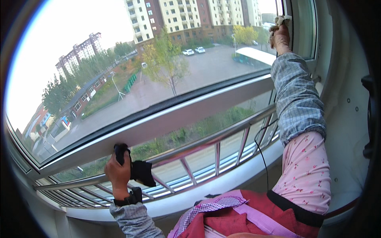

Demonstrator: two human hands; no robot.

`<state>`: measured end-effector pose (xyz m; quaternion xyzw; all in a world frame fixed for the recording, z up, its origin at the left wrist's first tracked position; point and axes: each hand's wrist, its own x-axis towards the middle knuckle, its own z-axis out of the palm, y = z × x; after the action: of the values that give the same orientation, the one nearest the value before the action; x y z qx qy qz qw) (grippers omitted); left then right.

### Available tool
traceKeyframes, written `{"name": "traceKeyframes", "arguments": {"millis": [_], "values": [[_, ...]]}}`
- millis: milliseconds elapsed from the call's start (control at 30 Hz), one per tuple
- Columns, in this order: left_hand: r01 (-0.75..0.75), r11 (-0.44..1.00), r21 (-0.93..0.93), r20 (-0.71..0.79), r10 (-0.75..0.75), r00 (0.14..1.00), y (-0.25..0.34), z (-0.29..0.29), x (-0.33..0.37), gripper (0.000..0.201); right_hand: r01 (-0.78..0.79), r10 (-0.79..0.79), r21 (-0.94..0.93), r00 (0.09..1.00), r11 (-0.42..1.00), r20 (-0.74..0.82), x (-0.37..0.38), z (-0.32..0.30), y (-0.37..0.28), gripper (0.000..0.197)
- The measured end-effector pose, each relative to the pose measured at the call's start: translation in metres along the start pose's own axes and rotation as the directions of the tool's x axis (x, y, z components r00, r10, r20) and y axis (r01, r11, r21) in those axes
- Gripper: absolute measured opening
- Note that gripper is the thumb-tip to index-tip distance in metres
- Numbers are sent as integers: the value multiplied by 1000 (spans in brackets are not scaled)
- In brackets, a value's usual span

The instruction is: The person wipes the window frame and glass with a cloth, moving along the frame and across the pane in repeated strokes. The person uses both hands to hold the cloth and reach different sections of the window.

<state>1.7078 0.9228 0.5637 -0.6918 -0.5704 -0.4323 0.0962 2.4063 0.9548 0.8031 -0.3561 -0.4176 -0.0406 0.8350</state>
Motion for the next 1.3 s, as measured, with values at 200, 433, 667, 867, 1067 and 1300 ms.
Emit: {"name": "traceKeyframes", "arguments": {"millis": [200, 433, 667, 867, 1067, 1300], "values": [[26, 999, 29, 40, -27, 999, -4, 2, 1, 39, -37, 92, -124, 873, 992, 479, -92, 62, -28, 41], [-11, 1000, -2, -9, 11, 1000, -6, 3, -4, 36, 902, -780, 81, 319, 425, 539, -284, 216, -99, 82], [-15, 1000, 6, 3, 14, 1000, -16, 5, -6, 38, 942, -760, -10, 278, 336, 588, -276, 182, -115, 83], [-1, 1000, -20, -98, -1, 995, -45, 15, -8, 40, 916, -775, -62, 371, 397, 512, -254, 136, -82, 64], [44, 993, -112, -260, -72, 963, -92, 23, -17, 40, -266, 136, 157, 818, 951, 558, -263, 123, -53, 68], [-199, 875, -442, -177, 132, 975, -3, 67, -49, 34, -330, 263, 62, 842, 942, 470, -272, 89, -22, 33]]}}
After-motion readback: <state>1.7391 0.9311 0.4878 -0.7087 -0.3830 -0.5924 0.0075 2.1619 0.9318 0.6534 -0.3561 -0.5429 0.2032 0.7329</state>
